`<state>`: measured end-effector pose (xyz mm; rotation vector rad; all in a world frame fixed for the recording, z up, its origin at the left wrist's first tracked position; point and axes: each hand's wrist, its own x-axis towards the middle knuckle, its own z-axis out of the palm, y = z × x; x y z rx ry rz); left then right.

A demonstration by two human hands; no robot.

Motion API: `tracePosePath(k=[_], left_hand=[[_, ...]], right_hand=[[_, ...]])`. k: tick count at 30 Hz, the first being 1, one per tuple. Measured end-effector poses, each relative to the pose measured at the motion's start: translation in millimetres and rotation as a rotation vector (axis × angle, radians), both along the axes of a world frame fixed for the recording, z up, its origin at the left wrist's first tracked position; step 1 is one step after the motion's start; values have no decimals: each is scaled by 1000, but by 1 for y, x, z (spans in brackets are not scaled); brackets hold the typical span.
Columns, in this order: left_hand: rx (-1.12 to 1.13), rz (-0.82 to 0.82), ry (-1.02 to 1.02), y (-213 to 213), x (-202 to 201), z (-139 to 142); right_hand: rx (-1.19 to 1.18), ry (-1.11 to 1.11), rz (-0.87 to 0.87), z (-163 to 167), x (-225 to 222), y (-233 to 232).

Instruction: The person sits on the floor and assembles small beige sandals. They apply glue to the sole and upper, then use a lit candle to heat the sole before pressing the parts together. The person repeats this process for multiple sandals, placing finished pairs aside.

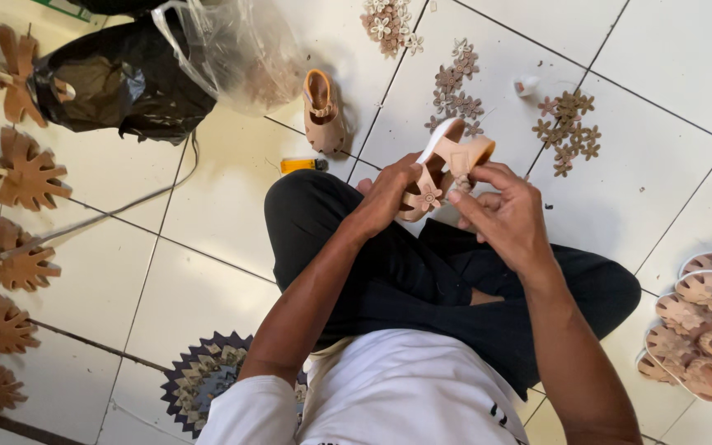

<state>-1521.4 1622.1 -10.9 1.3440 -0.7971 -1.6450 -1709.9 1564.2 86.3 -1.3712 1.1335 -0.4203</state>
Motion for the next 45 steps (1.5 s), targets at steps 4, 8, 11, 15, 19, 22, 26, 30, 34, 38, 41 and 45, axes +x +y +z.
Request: tracePosePath(k=[4, 8, 11, 15, 19, 22, 26, 30, 34, 38, 41, 45], left_hand=[[-5, -60, -60, -1, -1, 1], [-12, -76, -100, -3, -1, -3], [-63, -80, -165, -3, -1, -9], [-84, -86, -212, -1, -2, -17], [-153, -113, -239, -1, -1, -13], [-50, -105, -165, -3, 1, -3], [-209, -103, -197, 1, -1, 11], [-104, -198, -253, 6, -12, 13], [-23, -141, 194, 16, -25, 11], [234, 66, 546, 20, -42, 16], [235, 165, 632, 21, -56, 22], [184, 257, 600, 22, -69, 27]], right_hand=[[390, -22, 207, -4, 3, -19], [459, -84, 219, -17, 6, -24], [467, -95, 190, -29, 5, -21], [440, -59, 171, -46, 4, -15], [377, -217, 146, -53, 3, -5], [355, -221, 113, -54, -1, 3], [347, -210, 111, -57, -7, 14], [261, -219, 24, -55, -12, 31], [317, -213, 43, -27, -27, 36], [-282, -15, -183, 12, -38, 52], [-825, 147, -207, 22, -31, 74], [-905, 213, -246, 20, -26, 84]])
